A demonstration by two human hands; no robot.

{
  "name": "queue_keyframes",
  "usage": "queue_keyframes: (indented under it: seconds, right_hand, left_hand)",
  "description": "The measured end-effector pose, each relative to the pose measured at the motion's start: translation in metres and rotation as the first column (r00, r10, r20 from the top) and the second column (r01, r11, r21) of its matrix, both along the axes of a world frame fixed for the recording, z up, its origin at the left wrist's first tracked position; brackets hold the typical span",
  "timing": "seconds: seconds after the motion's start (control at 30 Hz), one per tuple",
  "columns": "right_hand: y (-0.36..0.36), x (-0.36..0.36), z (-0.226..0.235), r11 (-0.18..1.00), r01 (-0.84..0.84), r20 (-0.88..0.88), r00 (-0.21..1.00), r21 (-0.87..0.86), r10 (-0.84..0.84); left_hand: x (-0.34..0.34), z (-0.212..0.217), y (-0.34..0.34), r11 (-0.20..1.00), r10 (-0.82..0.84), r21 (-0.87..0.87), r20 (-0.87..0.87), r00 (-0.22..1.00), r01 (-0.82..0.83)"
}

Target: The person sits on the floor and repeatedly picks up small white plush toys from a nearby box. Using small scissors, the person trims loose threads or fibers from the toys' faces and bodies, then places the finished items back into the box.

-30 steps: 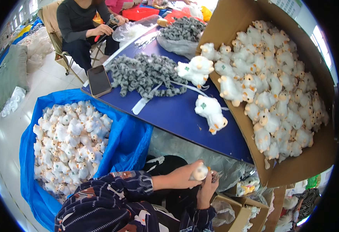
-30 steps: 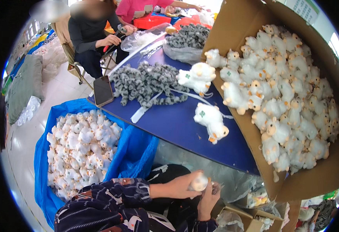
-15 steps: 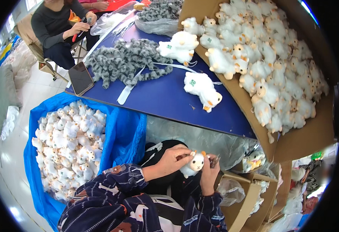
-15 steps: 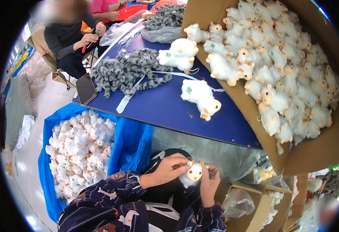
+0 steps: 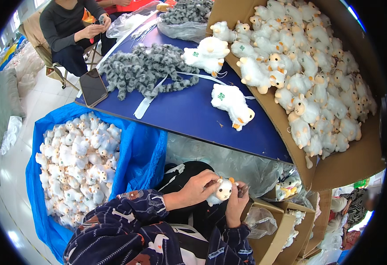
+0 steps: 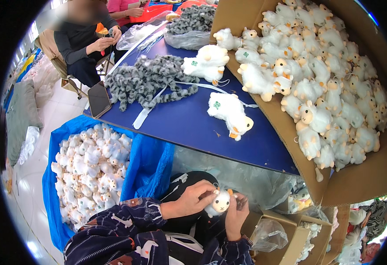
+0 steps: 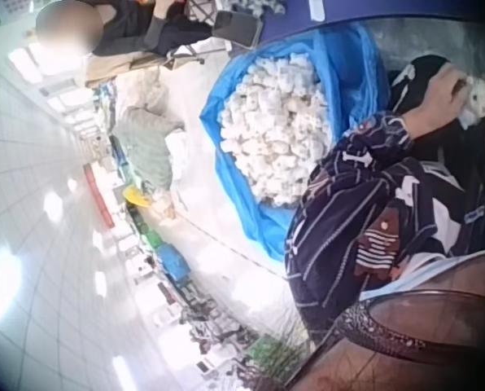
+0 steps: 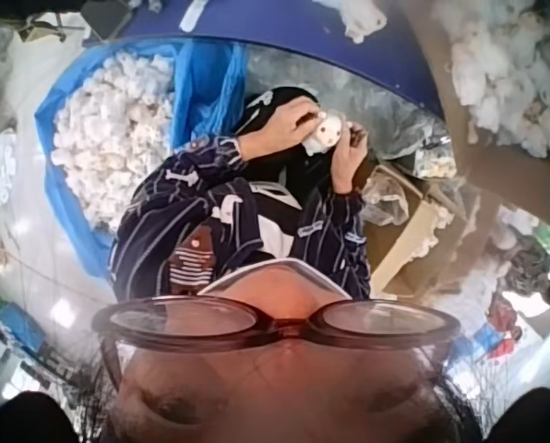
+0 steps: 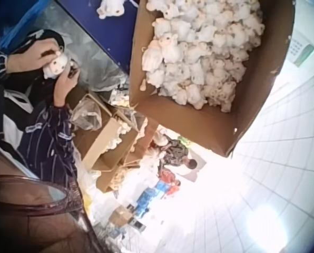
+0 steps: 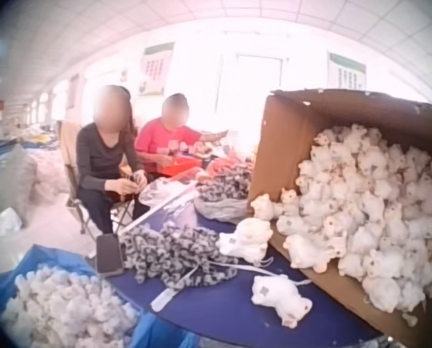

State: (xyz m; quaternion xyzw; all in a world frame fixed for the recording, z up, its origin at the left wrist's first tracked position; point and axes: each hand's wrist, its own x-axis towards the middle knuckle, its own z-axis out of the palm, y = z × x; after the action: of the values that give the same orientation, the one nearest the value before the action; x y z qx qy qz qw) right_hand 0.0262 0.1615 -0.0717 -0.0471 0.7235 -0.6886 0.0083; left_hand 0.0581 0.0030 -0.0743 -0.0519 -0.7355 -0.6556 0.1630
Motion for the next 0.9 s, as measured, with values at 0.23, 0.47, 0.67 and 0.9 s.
queue_keyframes:
  seconds: [0.23, 0.47, 0.67, 0.9]
  right_hand:
    - [0.000, 0.002, 0.003, 1.000, 0.002, 0.020, 1.000, 0.030, -0.003]
    - [-0.002, 0.003, 0.002, 1.000, 0.009, 0.023, 1.000, 0.005, -0.009]
    - [0.002, 0.001, -0.006, 0.999, 0.030, 0.010, 0.999, 0.022, -0.030]
    - [0.001, 0.001, -0.005, 0.998, 0.052, 0.030, 0.998, -0.027, -0.051]
  left_hand:
    - [-0.001, 0.002, -0.001, 0.999, -0.038, -0.003, 0.024, 0.999, 0.038]
    - [-0.001, -0.001, 0.009, 0.999, 0.052, -0.002, -0.033, 0.998, -0.052]
    - [-0.003, -0.001, 0.009, 1.000, 0.015, 0.003, -0.027, 1.000, -0.015]
    - [-0.001, 0.000, 0.007, 1.000, -0.026, 0.003, 0.016, 1.000, 0.026]
